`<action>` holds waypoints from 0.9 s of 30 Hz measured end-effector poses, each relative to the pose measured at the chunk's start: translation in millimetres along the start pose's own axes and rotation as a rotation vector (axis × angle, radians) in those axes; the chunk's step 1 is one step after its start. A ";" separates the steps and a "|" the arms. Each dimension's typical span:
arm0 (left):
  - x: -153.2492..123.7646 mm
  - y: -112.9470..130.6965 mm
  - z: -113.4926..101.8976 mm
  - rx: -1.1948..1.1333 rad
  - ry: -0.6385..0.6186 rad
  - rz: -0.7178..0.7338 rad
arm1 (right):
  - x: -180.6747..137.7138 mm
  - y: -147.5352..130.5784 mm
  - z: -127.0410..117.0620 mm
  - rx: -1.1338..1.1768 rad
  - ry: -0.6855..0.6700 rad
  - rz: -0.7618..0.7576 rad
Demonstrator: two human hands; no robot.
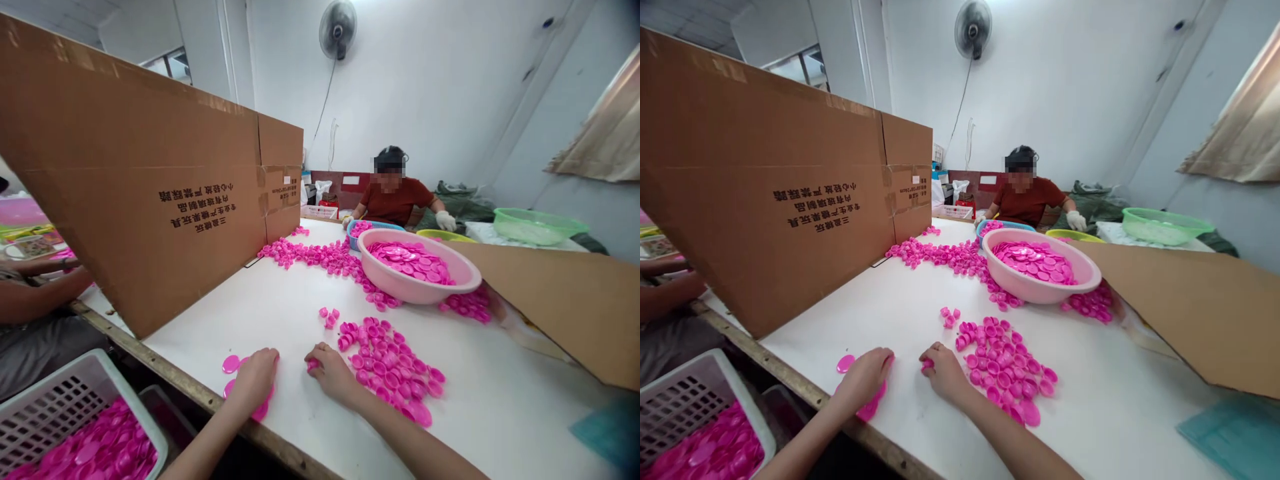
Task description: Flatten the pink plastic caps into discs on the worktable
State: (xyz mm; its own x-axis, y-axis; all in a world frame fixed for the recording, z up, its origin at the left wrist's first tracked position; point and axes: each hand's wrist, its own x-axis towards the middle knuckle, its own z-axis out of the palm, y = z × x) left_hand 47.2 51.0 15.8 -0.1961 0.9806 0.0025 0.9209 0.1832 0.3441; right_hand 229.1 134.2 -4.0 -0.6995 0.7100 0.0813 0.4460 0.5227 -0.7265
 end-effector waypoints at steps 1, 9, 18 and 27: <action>2.6 2.4 -2.6 -0.084 0.040 0.008 | -1.6 1.4 0.4 0.012 0.012 0.016; 33.9 30.2 34.6 -0.728 -0.055 -0.026 | 0.7 12.8 -2.0 0.120 0.083 0.156; 51.0 38.1 40.2 -0.378 -0.096 0.058 | 29.0 22.1 -6.6 0.568 -0.164 0.533; 78.7 69.0 52.7 0.017 0.129 -0.058 | 39.3 28.1 -19.6 0.422 -0.368 0.546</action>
State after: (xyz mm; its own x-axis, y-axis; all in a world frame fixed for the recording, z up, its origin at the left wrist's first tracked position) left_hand 113.1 144.5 -9.8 -0.2899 0.9514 0.1036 0.9120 0.2418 0.3314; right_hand 225.1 186.0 -7.8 -0.6149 0.5745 -0.5402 0.5817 -0.1321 -0.8026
